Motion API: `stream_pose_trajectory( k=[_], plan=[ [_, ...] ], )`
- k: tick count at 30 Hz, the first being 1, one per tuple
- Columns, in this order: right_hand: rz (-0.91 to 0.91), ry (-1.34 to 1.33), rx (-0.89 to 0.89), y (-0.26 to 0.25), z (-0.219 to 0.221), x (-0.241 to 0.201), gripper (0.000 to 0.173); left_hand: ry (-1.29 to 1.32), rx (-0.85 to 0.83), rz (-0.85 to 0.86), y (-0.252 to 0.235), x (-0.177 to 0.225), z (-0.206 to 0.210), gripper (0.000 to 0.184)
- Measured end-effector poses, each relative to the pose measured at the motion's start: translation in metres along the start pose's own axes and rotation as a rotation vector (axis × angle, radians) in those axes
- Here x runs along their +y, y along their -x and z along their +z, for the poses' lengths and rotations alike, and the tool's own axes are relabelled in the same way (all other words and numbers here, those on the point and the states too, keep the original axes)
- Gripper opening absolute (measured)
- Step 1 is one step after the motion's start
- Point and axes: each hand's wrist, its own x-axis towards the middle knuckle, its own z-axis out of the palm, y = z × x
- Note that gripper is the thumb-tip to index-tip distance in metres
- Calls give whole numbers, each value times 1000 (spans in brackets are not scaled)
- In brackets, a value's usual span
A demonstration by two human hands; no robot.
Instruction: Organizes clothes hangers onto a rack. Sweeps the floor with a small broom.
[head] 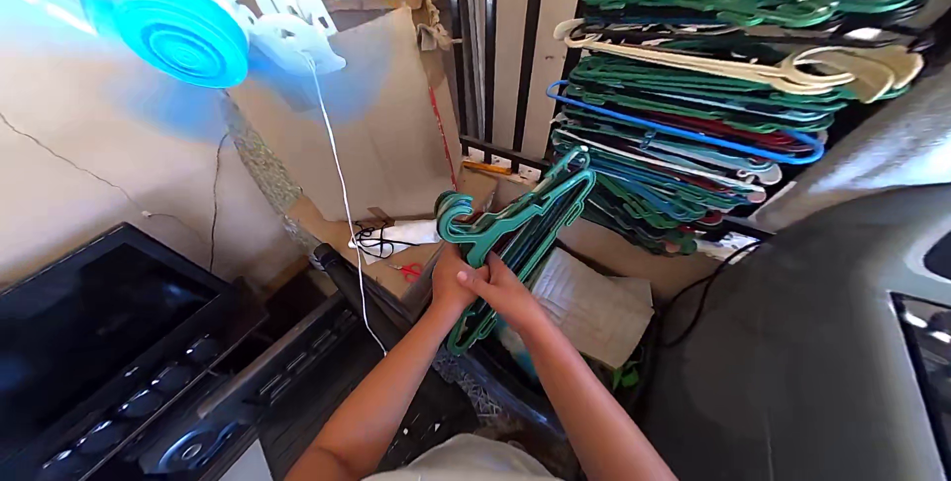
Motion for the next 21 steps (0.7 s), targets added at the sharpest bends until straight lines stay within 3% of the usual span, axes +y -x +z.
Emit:
stream_pose_trajectory(
  k=[4, 8, 10, 13, 15, 18, 21],
  plan=[
    [-33, -394, 24, -18, 2, 13, 73, -193, -39, -19, 8, 11, 3, 72],
    [20, -623, 36, -16, -9, 20, 52, -128, -373, -63, 4, 13, -10, 125],
    [61, -748, 23, -15, -20, 26, 45, -22, -534, -31, 7, 12, -17, 138],
    [117, -866, -51, -18, -43, 36, 32, -111, -640, 34, 18, 26, -26, 120],
    [129, -922, -95, -16, -55, 40, 28, -208, -508, 53, 21, 35, -29, 98],
    [115, -961, -199, -14, -70, 43, 37, -169, -153, 155, 11, 28, -26, 75],
    [107, -955, -504, -15, -81, 41, 50, 40, -228, 320, -14, 11, -22, 67]
  ],
)
